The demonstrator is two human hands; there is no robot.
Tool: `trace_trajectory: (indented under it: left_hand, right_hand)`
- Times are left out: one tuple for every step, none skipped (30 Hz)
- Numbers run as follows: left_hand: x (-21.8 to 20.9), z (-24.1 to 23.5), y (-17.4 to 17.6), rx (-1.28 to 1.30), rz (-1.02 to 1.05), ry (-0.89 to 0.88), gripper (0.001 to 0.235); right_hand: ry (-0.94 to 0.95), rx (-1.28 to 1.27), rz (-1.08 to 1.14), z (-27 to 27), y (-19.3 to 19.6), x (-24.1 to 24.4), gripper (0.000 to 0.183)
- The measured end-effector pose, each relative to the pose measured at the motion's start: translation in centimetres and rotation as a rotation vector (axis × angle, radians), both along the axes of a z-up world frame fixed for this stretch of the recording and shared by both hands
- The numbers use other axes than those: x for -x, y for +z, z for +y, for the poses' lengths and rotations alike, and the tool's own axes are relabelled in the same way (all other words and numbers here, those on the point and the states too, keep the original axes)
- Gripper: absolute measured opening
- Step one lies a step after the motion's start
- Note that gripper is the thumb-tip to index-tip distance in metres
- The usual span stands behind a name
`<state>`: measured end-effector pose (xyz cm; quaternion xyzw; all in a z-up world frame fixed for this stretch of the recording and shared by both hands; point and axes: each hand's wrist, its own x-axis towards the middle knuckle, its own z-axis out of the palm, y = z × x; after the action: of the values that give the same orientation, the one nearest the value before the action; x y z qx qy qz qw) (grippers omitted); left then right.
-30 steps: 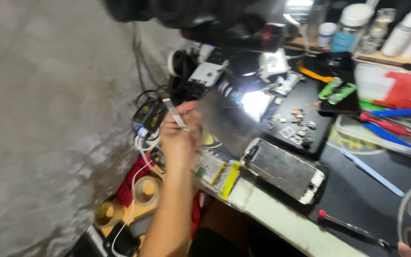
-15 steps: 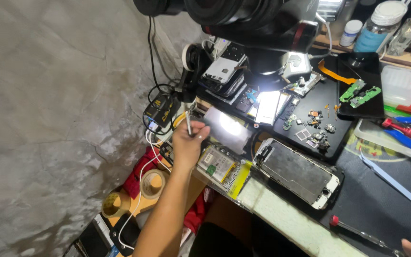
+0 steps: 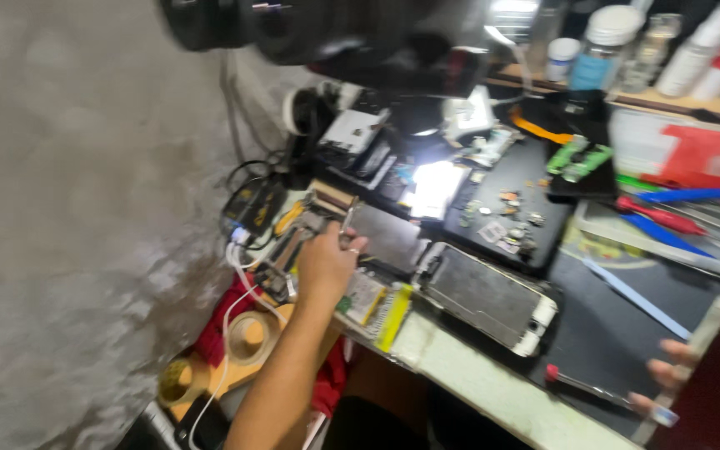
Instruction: The person uses a screwdriver to remove screws from the back of a smartphone chassis. They then use a metal spudger to pry open the device and separate the back cover from the frame. The person continues to unscrew internal components and lift the back panel, exposing the internal hardware.
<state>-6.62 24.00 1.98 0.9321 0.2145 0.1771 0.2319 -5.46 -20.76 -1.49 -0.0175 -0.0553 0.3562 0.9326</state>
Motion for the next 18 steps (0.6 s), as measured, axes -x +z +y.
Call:
trace_trajectory:
  left_hand:
    - [0.2, -0.4, 0.4, -0.052, 0.005, -0.007, 0.026]
    - [0.3, -1.2, 0.8, -0.099, 0.009, -0.029, 0.027]
    - [0.8, -2.0, 1.4, -0.111, -0.145, -0.081, 0.025]
    - [1.3, -3.1, 1.9, -0.117, -0.302, -0.132, 0.023]
    - [1.8, -4.6, 2.3, -0.125, -0.366, -0.200, 0.016]
    - [2.6, -6.0, 2.7, -0.136, -0.434, -0.263, 0.011]
    - [3.9, -7.6, 2.9, 0.025, -0.403, -0.380, 0.007]
    - [5.5, -9.7, 2.8, 0.182, -0.359, -0.481, 0.004]
    - [5.5, -12.2, 2.1, 0.112, -0.470, -0.657, 0.007]
    - [5.5, -14.4, 1.6, 0.033, -0.582, -0.823, 0.013]
    - [6.0, -16.0, 1.1, 0.020, -0.580, -0.927, 0.016]
    - [6.6, -17.5, 0.6, 0.006, -0.576, -1.030, 0.020]
    - [7.2, -18.8, 0.1, -0.008, -0.570, -1.133, 0.025]
    - [7.8, -19.9, -0.3, -0.020, -0.564, -1.239, 0.031]
    - [8.2, -20.7, -0.8, -0.032, -0.556, -1.345, 0.036]
    - [8.5, -21.1, -1.1, -0.088, -0.574, -1.322, 0.036]
    - [8.7, -21.5, -1.4, -0.144, -0.593, -1.298, 0.036]
    - [8.5, -21.7, -1.7, -0.201, -0.614, -1.274, 0.036]
  right_hand:
    - [-0.013, 0.029, -0.003, 0.0, 0.4, 0.7, 0.075]
    - [-0.035, 0.097, -0.001, 0.3, 0.9, 1.5, 0.075]
    - [-0.058, 0.181, 0.014, 0.3, 1.4, 2.2, 0.075]
    - [-0.079, 0.284, 0.032, 0.7, 1.9, 2.9, 0.075]
    - [-0.164, 0.534, 0.103, 1.0, 2.4, 3.8, 0.075]
    - [-0.240, 0.778, 0.179, 1.4, 2.8, 4.3, 0.076]
    - [-0.312, 1.020, 0.266, 1.5, 3.2, 4.8, 0.076]
    - [-0.295, 0.958, 0.230, 1.7, 3.4, 5.1, 0.074]
    - [-0.279, 0.897, 0.193, 2.1, 3.5, 5.2, 0.072]
    - [-0.252, 0.833, 0.150, 2.4, 3.6, 5.1, 0.070]
    - [-0.248, 0.808, 0.162, 2.5, 3.6, 5.2, 0.070]
    - [-0.242, 0.783, 0.173, 2.6, 3.6, 5.2, 0.069]
    - [-0.237, 0.758, 0.184, 2.6, 3.5, 5.1, 0.068]
    - [-0.265, 0.750, 0.168, 2.4, 3.4, 5.2, 0.066]
    - [-0.292, 0.742, 0.151, 2.1, 3.3, 5.2, 0.064]
    - [-0.321, 0.733, 0.135, 1.9, 3.1, 5.2, 0.062]
    - [-0.339, 0.748, 0.137, 1.6, 2.9, 5.2, 0.059]
    - [-0.359, 0.763, 0.137, 1.4, 2.8, 5.0, 0.057]
